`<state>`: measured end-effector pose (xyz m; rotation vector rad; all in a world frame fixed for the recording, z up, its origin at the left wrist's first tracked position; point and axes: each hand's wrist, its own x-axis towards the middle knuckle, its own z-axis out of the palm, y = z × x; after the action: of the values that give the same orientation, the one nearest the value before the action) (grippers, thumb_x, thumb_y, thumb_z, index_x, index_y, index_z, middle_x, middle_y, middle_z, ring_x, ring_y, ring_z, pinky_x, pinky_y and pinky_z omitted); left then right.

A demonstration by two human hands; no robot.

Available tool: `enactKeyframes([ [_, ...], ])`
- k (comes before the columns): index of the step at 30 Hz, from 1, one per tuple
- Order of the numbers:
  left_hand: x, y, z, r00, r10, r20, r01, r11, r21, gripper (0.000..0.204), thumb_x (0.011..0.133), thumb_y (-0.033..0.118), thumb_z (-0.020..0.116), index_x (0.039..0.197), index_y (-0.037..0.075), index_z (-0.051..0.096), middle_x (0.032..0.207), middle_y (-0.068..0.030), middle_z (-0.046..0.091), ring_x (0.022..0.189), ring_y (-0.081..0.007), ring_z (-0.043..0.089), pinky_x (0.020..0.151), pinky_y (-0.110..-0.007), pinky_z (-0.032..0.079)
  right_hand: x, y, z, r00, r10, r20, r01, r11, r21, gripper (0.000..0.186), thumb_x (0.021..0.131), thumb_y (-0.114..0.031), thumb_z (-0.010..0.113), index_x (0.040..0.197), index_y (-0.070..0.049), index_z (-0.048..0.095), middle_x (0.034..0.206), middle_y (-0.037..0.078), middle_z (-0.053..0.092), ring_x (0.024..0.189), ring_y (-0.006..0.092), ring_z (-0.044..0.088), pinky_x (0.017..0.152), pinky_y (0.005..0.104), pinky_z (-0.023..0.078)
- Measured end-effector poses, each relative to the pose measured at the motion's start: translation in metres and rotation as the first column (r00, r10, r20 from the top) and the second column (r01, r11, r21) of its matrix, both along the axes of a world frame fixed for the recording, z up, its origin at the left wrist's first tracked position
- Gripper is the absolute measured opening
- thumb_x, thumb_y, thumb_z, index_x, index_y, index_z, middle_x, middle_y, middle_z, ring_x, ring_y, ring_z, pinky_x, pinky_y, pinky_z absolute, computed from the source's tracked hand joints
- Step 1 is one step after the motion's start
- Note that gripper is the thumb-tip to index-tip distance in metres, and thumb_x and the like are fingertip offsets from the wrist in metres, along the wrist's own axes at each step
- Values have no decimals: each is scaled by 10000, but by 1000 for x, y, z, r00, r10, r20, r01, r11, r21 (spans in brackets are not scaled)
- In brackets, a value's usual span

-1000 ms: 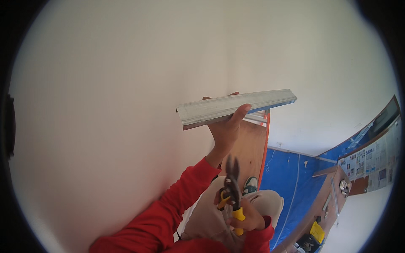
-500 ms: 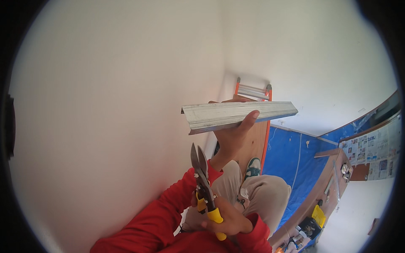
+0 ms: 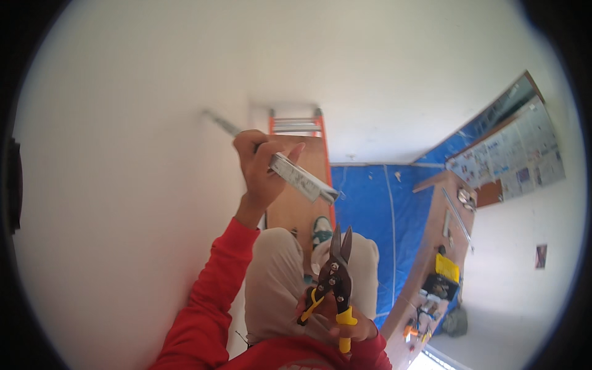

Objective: The person uses tin snips to cut a long metal profile into shorter segments while standing on a ladder. They repeatedly cut the profile, inspect the cut edges, and place the cut pieces onto the ceiling framework.

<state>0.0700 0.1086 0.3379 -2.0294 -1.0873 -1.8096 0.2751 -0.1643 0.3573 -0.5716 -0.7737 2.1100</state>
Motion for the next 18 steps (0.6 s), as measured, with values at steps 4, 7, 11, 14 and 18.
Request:
enactKeyframes([
  [4,39,-11,11,988,-153,-22,151,986,-75,500,679,91,963,1062,142,645,1076,-87,436,1011,-292,439,947,-448,430,32,-19,13,988,-136,75,140,989,-42,946,717,-386,791,1508,-31,412,1358,183,541,1304,316,550,1127,492,413],
  [7,63,-16,15,964,-254,-79,247,965,-85,459,673,95,927,1047,161,669,1108,-91,423,1046,-303,428,982,-506,390,49,-32,26,957,-259,131,264,964,-21,941,709,-392,790,1497,-25,430,1345,184,554,1294,323,561,1126,501,415],
  [11,76,-14,18,932,-308,-190,312,950,-6,407,710,78,869,1063,174,691,1094,-61,444,1039,-301,450,974,-503,378,61,-39,36,898,-364,248,375,927,5,1004,671,-424,850,1488,-12,440,1295,194,592,1252,375,610,1106,559,452],
  [14,82,-14,24,938,-282,-204,306,947,98,322,746,37,822,1007,158,678,1027,-23,501,957,-289,496,947,-452,384,66,-49,43,857,-412,310,414,908,62,993,684,-417,849,1493,-16,437,1300,189,588,1252,365,604,1091,550,461],
  [18,90,-12,42,954,-233,-188,242,970,27,275,785,28,786,783,162,546,916,8,639,975,-208,685,923,-400,407,72,-63,46,790,-468,396,449,882,146,925,706,-327,821,1494,-28,441,1327,176,568,1258,332,578,1076,503,450],
])
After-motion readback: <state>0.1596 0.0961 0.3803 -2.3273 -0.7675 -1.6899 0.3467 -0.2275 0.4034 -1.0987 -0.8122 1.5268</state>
